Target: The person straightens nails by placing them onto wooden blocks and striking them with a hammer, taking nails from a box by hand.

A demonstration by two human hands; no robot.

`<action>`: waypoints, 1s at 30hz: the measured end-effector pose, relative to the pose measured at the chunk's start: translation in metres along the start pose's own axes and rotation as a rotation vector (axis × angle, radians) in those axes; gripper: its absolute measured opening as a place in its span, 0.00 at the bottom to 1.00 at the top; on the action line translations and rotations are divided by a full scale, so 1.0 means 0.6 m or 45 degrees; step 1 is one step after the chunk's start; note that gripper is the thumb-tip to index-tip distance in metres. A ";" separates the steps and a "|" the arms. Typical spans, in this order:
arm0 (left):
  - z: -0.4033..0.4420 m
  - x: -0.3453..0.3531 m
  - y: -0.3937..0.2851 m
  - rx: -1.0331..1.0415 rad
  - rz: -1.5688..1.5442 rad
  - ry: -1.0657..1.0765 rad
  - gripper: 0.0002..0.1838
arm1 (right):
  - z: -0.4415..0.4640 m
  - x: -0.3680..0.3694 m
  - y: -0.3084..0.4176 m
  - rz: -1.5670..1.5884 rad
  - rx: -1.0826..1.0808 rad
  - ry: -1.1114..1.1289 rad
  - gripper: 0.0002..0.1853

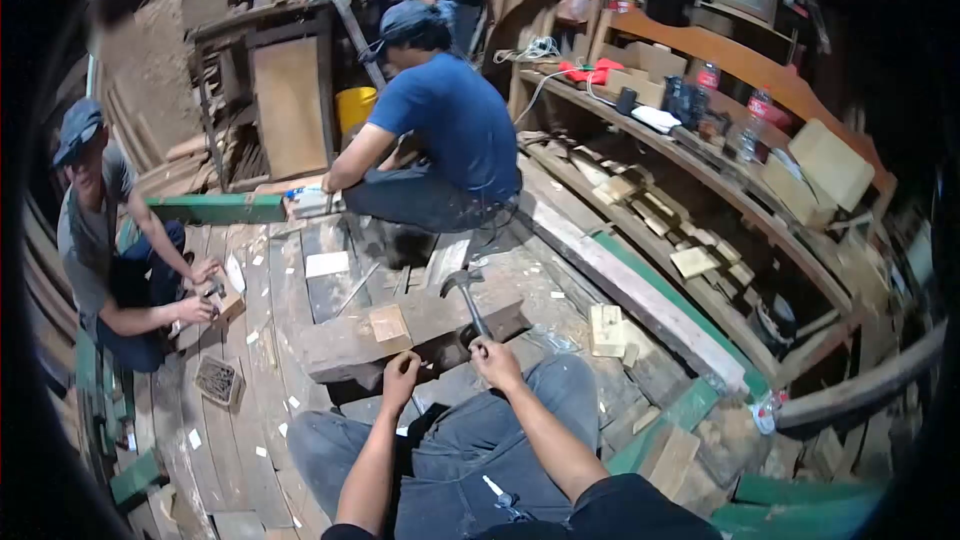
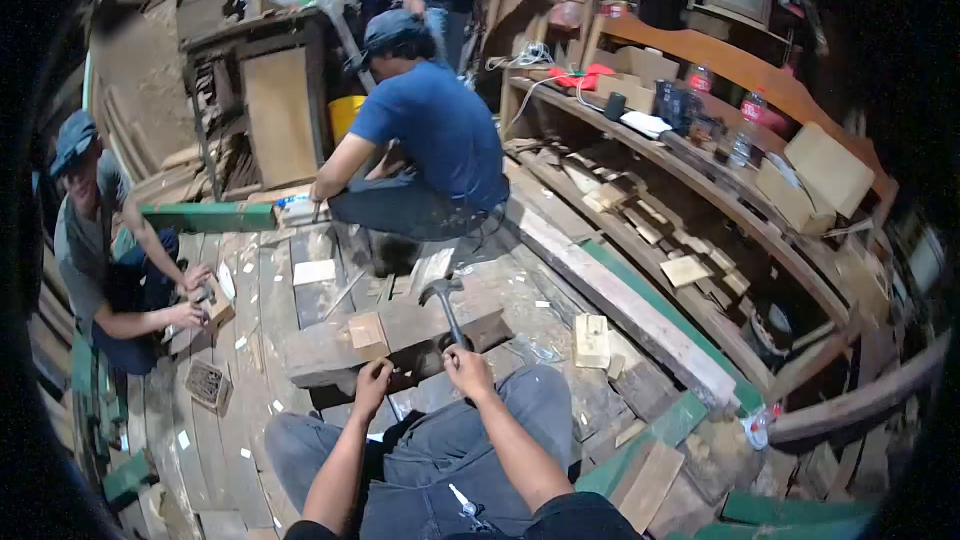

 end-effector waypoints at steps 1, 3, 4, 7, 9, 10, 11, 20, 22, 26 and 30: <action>-0.011 0.003 0.015 0.043 0.087 0.064 0.08 | -0.011 -0.005 0.000 -0.028 -0.035 0.043 0.10; -0.038 0.003 0.024 0.011 0.158 0.187 0.08 | -0.024 0.004 -0.008 -0.028 -0.118 0.122 0.11; -0.048 0.004 0.008 -0.011 0.204 0.240 0.08 | -0.030 0.011 -0.011 -0.025 -0.194 0.159 0.11; -0.059 0.016 -0.012 -0.003 0.229 0.306 0.07 | -0.061 -0.006 0.036 -0.160 -0.266 0.334 0.14; -0.062 0.023 -0.027 0.074 0.442 0.352 0.05 | -0.084 -0.006 0.046 -0.293 -0.363 0.327 0.15; -0.060 0.031 -0.037 0.153 0.456 0.306 0.07 | -0.091 -0.003 0.052 -0.368 -0.447 0.296 0.16; -0.062 0.038 -0.046 0.225 0.473 0.296 0.07 | -0.095 -0.003 0.056 -0.305 -0.493 0.327 0.17; -0.065 0.039 -0.187 0.286 0.200 0.297 0.11 | -0.109 -0.078 0.134 0.051 -0.417 0.329 0.19; -0.062 0.036 -0.197 0.317 0.156 0.351 0.11 | -0.111 -0.113 0.176 0.094 -0.434 0.368 0.13; -0.076 0.027 -0.178 0.147 -0.006 0.405 0.11 | -0.102 -0.110 0.162 0.112 -0.473 0.358 0.11; -0.051 0.008 -0.145 0.085 -0.108 0.377 0.11 | -0.043 -0.090 0.160 0.098 -0.641 0.491 0.10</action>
Point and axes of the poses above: each hand's wrist, its own z-axis towards the middle knuckle, its own x-axis out of the palm, y = z × x, the point moved 3 cm from there along z, towards the middle knuckle, and after that the axes turned 7 degrees about y, right-handed, at the moved point
